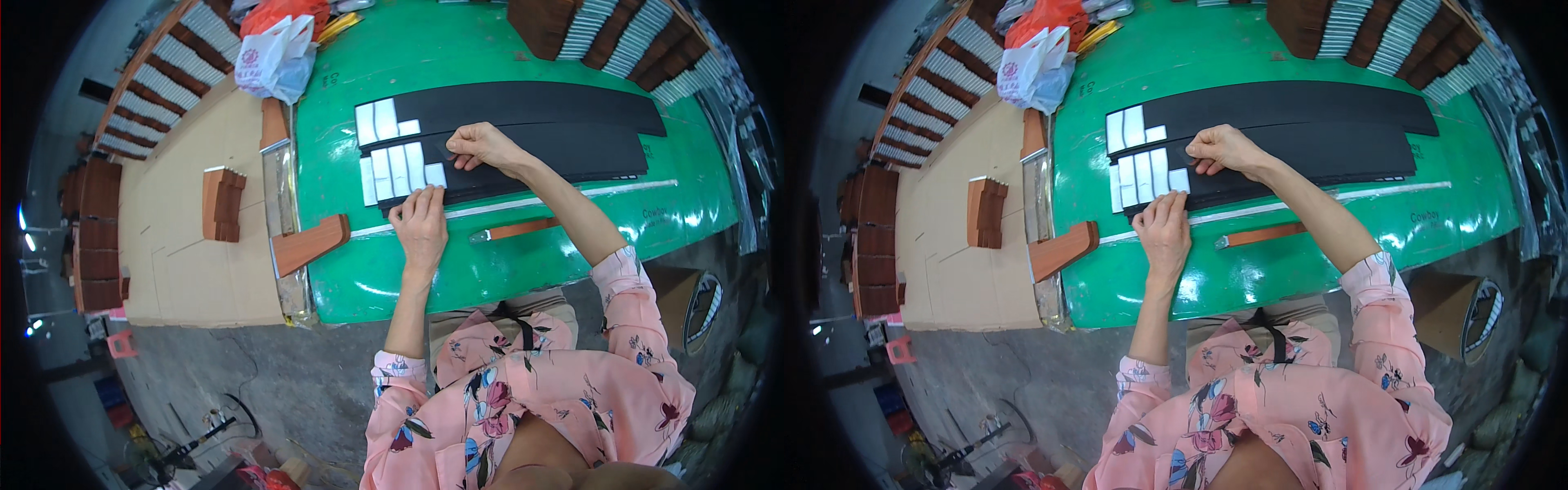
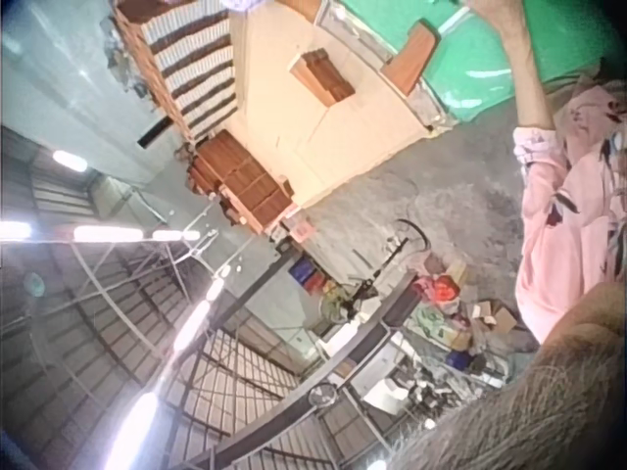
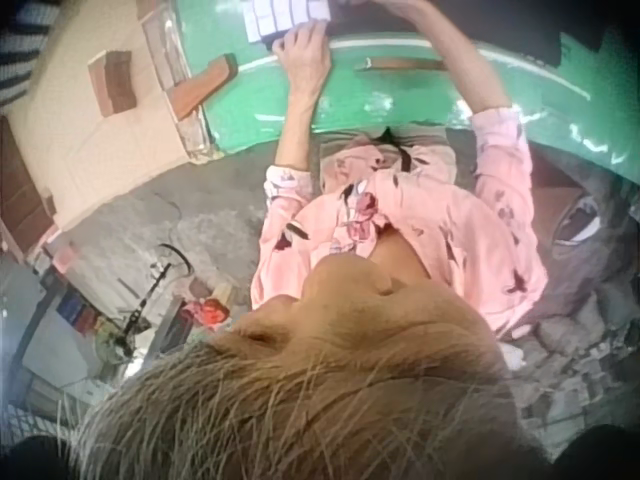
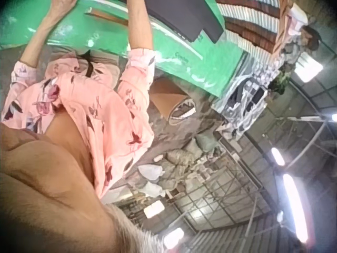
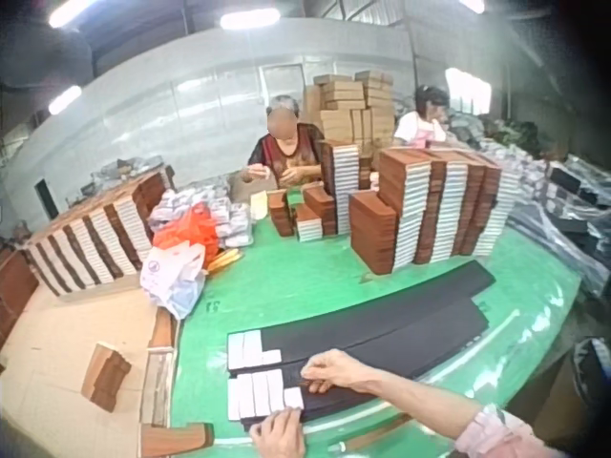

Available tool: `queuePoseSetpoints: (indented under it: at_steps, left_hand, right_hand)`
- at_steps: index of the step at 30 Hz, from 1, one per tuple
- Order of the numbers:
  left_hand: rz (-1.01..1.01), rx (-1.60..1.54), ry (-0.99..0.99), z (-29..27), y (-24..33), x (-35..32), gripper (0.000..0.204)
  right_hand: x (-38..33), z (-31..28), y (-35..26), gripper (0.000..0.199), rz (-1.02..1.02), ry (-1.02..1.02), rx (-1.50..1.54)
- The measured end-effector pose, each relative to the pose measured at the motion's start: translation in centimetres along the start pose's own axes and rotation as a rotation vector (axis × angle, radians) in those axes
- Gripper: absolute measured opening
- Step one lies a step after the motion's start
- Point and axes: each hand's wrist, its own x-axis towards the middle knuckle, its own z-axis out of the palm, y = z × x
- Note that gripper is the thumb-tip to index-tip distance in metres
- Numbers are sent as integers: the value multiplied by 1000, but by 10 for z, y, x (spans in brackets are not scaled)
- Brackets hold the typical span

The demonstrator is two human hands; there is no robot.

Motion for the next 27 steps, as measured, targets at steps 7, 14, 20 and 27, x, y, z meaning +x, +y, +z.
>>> queuePoseSetpoints:
  at_steps: [7, 14, 20, 27]
  left_hand:
    - [44, 20, 139, -15, -1, 3, 33]
    - [-159, -564, -22, -25, 56, -36, 31]
    - [-325, -713, 0, -12, 65, -40, 36]
    - [-390, -866, 59, -3, 66, -35, 26]
  right_hand:
    - [-109, -16, -15, 16, 39, -28, 491]
    - [-167, -7, 17, 19, -87, 139, 441]
    - [-163, 21, 7, 20, -345, 276, -256]
    - [-154, 29, 5, 25, -580, 395, -623]
